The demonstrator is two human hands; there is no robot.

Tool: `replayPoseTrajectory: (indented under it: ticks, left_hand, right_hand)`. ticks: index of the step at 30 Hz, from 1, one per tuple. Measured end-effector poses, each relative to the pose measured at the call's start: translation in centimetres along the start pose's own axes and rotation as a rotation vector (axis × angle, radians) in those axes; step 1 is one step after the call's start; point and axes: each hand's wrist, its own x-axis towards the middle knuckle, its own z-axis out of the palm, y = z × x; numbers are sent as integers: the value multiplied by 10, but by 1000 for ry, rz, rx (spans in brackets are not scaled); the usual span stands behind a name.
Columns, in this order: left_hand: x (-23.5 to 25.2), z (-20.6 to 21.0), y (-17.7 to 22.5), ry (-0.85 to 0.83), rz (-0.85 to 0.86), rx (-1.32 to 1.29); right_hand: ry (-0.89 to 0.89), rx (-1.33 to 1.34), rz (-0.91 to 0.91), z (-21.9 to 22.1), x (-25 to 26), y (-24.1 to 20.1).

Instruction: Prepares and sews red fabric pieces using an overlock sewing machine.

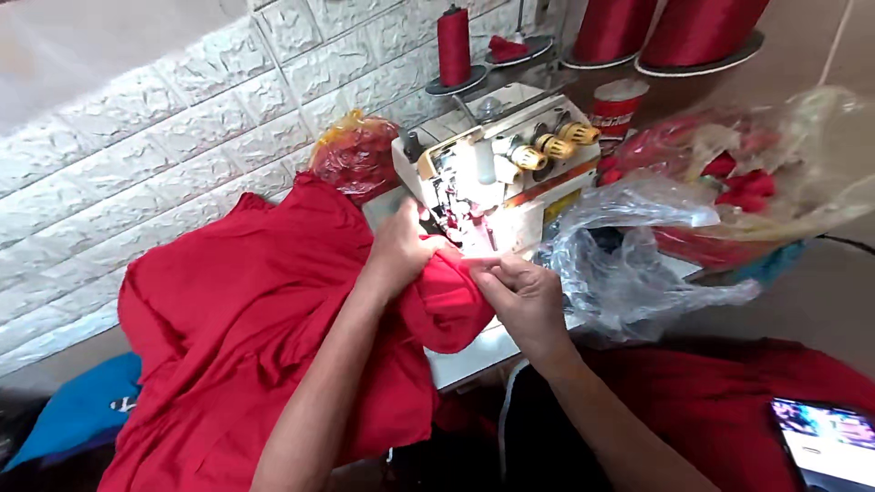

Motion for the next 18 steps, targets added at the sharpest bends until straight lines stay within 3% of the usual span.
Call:
replayPoseTrajectory:
  ticks: [2,4,12,18]
  left_hand:
    - [3,-3,7,-21,-135,-119]
    - [6,3,2,23,-160,-201]
    - [19,27,-19,259,-127,-170]
    - [23,33,-33,271,-52,-218]
  right_hand:
    - [-37,5,113,-5,9,-6]
    - [-53,-53,143,-9,17,-10]
    - [11,-307,112,-3,35,-9]
    - [-53,-288,81,-9,14,-5]
